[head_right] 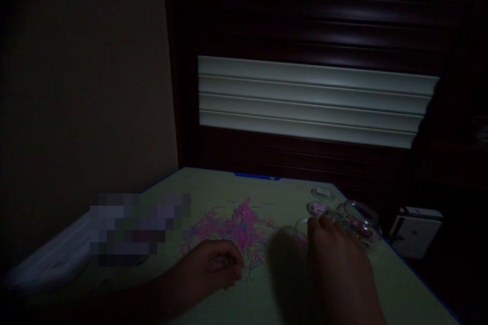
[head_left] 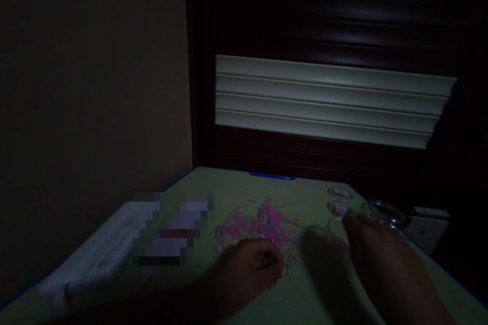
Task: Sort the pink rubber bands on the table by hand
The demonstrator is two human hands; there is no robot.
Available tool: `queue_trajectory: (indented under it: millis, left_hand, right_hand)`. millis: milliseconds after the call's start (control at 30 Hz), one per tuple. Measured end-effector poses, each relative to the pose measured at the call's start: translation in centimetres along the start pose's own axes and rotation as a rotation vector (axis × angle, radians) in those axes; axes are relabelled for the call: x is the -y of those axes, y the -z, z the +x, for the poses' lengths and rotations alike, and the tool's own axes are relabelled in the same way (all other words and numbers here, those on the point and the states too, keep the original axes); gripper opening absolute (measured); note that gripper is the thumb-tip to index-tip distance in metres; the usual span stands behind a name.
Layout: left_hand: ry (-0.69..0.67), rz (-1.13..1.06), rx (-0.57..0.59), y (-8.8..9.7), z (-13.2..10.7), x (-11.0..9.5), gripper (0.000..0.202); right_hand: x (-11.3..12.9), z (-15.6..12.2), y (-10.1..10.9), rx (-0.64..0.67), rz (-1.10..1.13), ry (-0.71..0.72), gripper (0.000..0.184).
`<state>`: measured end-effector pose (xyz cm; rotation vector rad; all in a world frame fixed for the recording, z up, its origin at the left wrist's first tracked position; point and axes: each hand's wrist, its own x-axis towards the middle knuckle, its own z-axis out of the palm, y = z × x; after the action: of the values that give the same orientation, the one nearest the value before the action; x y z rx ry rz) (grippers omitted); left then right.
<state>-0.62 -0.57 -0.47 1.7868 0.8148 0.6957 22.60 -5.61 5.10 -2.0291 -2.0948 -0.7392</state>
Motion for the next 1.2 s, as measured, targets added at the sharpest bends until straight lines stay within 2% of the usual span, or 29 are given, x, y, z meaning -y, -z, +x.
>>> queue_trajectory:
  millis: [200,367,467,633,767,900,1067,1200]
  left_hand:
    - [0.003,0.0,-0.005,0.0,0.0,-0.2,0.011]
    - [-0.018,-0.013,0.006,0.0,0.0,-0.3,0.011]
    - [-0.028,-0.017,0.016,0.0,0.0,-0.2,0.012]
    - [-0.038,0.02,0.014,0.0,-0.2,-0.6,0.01]
    - [-0.05,0.089,0.022,0.1,-0.3,-0.8,0.011]
    - [-0.116,0.329,-0.009,0.7,-0.5,-1.1,0.013]
    - [-0.322,0.802,0.008,2.2,-0.8,-2.4,0.016]
    - [-0.303,1.048,-0.001,3.3,-1.0,-3.3,0.022]
  right_hand:
    - [0.2,-0.1,0.2,-0.03,0.076,-0.017,0.024]
    - [1.1,0.0,0.6,-0.156,0.237,-0.012,0.024]
    - [1.8,0.2,0.7,-0.164,0.323,0.098,0.021]
    - [3.3,0.1,0.4,-0.019,0.393,0.407,0.023]
    - [4.2,0.1,0.2,0.037,0.371,0.442,0.024]
    - [4.1,0.1,0.5,0.078,0.387,0.388,0.025]
    - [4.0,0.3,0.3,0.15,0.408,0.395,0.022]
    - [4.0,0.3,0.1,0.148,0.417,0.408,0.02]
